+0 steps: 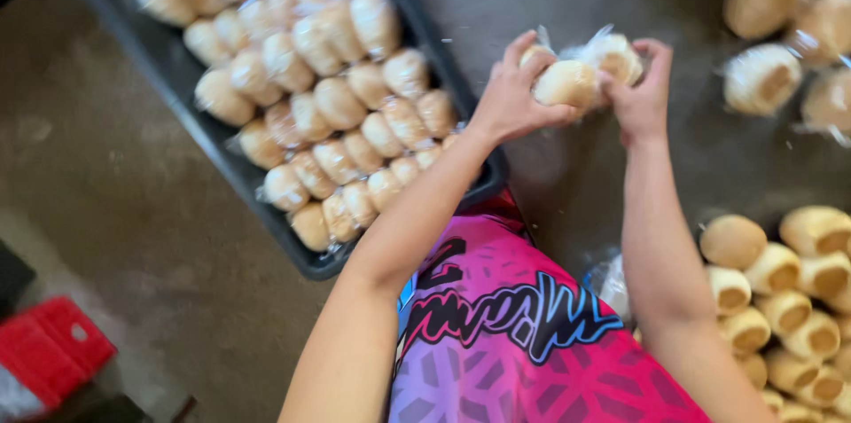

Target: The person sorts individually-wrapped bread rolls from a production table into a black bin by hand.

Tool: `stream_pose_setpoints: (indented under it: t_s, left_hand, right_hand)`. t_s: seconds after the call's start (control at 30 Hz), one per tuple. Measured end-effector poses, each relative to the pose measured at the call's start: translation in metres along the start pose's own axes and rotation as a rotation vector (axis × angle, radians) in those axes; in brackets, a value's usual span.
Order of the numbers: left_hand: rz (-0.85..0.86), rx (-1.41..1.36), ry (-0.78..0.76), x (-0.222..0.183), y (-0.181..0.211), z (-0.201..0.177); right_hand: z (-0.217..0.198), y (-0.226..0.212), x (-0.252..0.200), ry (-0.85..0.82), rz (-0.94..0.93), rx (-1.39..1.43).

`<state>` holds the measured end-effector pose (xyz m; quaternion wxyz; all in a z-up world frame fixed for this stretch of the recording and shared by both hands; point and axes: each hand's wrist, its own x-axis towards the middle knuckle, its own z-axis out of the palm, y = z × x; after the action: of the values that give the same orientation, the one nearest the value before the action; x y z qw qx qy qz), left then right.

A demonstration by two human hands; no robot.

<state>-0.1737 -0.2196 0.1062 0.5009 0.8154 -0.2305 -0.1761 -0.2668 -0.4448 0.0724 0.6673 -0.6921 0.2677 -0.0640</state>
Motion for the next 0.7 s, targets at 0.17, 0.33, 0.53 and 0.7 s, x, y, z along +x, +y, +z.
stream_pose_setpoints:
  t_s: [0.17, 0.33, 0.53, 0.7]
  left_hand:
    - [0.004, -0.244, 0.141, -0.033, -0.053, -0.1]
    - [0.001, -0.155, 0.441, -0.04, -0.124, -0.271]
    - [-0.399, 0.495, 0.535, -0.047, -0.161, -0.402]
    - [-0.679, 0.707, 0.161, -0.032, -0.201, -0.416]
  right_hand:
    - [0.143, -0.048, -0.004, -0.161, 0.01, 0.51]
    - [0.318, -0.064, 0.043, -0.382, -0.173, 0.476]
    - [0.513, -0.027, 0.09, -0.104, -0.602, -0.174]
    - [0.538, 0.007, 0.107, -0.566, -0.409, -0.57]
